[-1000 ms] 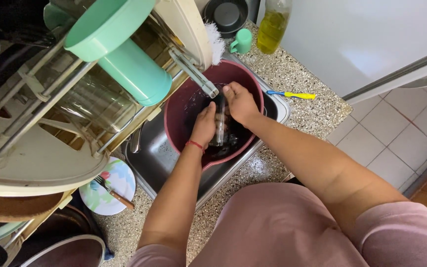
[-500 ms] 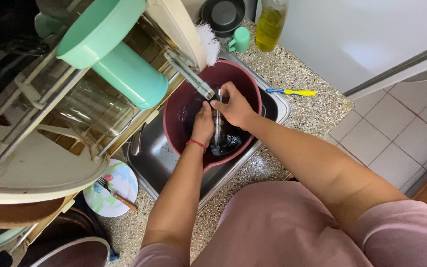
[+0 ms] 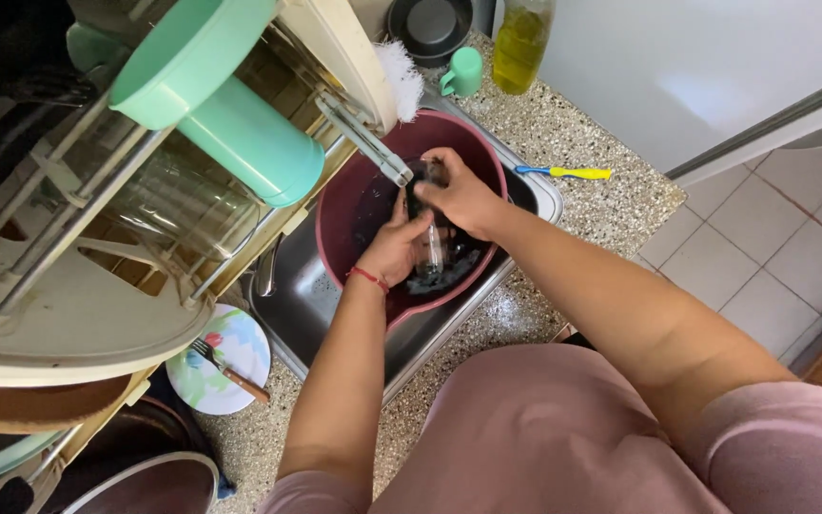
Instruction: Washing and rinsing glass cups in a basin at a kitchen sink and placing them in a drying rack.
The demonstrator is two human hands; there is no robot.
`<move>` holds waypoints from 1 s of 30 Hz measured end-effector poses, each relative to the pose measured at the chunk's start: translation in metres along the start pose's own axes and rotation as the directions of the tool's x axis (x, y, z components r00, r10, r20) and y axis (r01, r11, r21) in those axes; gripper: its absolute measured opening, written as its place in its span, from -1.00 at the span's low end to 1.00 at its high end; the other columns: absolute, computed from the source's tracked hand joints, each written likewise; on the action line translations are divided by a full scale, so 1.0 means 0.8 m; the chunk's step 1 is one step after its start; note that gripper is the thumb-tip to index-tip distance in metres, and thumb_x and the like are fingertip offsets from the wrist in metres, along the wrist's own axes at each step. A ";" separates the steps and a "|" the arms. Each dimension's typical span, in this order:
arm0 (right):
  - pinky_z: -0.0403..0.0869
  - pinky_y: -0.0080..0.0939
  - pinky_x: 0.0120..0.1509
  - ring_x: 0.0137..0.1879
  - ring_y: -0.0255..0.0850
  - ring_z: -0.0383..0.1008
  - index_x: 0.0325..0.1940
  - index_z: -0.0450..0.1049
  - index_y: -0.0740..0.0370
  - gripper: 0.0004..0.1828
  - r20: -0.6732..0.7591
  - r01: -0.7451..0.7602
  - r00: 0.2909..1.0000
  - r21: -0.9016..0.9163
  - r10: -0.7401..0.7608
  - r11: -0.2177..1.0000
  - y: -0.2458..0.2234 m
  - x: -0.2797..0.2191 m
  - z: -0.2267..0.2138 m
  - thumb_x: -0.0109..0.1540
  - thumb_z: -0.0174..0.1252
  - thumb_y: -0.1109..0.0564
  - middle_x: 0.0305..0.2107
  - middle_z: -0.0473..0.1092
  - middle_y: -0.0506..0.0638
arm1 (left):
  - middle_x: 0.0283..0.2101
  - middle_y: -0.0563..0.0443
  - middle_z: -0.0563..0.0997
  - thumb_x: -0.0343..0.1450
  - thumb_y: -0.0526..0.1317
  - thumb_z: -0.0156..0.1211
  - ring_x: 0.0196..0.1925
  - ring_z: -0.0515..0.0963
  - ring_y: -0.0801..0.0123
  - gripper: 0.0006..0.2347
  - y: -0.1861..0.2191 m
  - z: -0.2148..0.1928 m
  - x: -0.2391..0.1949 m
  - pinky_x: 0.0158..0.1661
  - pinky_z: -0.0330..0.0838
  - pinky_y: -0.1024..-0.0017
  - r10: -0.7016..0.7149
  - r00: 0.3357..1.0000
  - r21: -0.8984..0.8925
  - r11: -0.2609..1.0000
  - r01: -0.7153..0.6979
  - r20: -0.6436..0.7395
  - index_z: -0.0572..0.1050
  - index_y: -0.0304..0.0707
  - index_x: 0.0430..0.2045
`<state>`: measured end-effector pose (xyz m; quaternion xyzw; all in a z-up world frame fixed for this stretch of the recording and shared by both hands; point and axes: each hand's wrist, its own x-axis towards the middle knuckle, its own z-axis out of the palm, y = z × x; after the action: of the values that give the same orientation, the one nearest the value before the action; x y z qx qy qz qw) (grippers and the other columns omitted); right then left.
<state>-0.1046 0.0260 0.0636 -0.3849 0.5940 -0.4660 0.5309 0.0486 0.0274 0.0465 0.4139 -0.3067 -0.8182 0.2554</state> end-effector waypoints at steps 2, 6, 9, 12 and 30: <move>0.29 -0.25 -0.07 -0.12 -0.18 0.25 0.21 0.23 0.08 -0.44 0.056 0.021 0.998 0.029 -0.022 0.999 -0.011 -0.012 0.001 0.19 0.29 0.22 -0.24 0.22 -0.04 | 0.35 -0.10 0.23 0.39 -0.19 0.31 0.14 0.53 -0.01 -0.19 0.000 -0.003 0.000 -0.09 0.60 0.08 -0.002 1.000 0.019 1.000 0.002 0.022 -0.17 0.35 0.43; 0.27 -0.26 -0.21 -0.26 -0.25 0.27 -0.03 0.32 0.06 -0.75 -0.022 0.038 0.999 -0.064 -0.039 0.997 0.024 0.015 -0.008 0.27 0.21 0.06 -0.42 0.24 -0.11 | 0.46 -0.24 -0.05 0.43 -0.25 0.27 0.37 0.20 -0.03 -0.17 -0.002 0.001 -0.003 0.14 0.43 0.07 0.136 0.989 0.129 0.981 -0.142 0.051 -0.30 -0.04 0.46; 0.28 -0.32 -0.32 -0.39 -0.30 0.31 -0.19 0.37 0.02 -0.80 -0.128 0.031 0.990 -0.142 -0.050 0.989 0.044 0.034 -0.016 0.37 0.05 -0.10 -0.54 0.30 -0.15 | 0.47 -0.21 -0.04 0.48 -0.19 0.20 0.36 0.22 -0.02 -0.25 -0.007 -0.005 0.011 0.17 0.41 0.05 0.158 0.985 0.172 0.971 -0.168 0.068 -0.26 0.00 0.46; 0.28 -0.49 -0.04 -0.10 -0.38 0.36 -0.02 0.38 0.13 -0.77 -0.128 0.048 0.991 0.186 -0.025 0.981 0.059 0.040 -0.018 0.41 -0.05 -0.04 -0.25 0.38 -0.20 | 0.48 -0.17 -0.02 0.51 -0.08 0.10 0.37 0.24 -0.05 -0.33 0.005 0.007 -0.002 0.18 0.40 0.04 0.145 0.986 0.161 0.975 -0.156 0.079 -0.19 0.10 0.46; 0.37 -0.27 -0.19 -0.24 -0.24 0.36 0.14 0.19 -0.19 -0.27 0.072 -0.090 0.993 -0.097 0.097 0.991 0.007 0.004 0.009 0.01 0.43 0.09 -0.28 0.30 -0.10 | 0.23 -0.11 0.46 0.52 0.15 -0.05 0.33 0.35 0.14 -0.55 -0.004 -0.019 0.022 0.31 0.19 0.11 0.275 0.907 0.347 0.924 -0.159 -0.318 0.39 -0.04 0.23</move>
<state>-0.0973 0.0237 0.0574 -0.3986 0.6116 -0.3971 0.5561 0.0518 0.0136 0.0279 0.5548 -0.4250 -0.6352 0.3288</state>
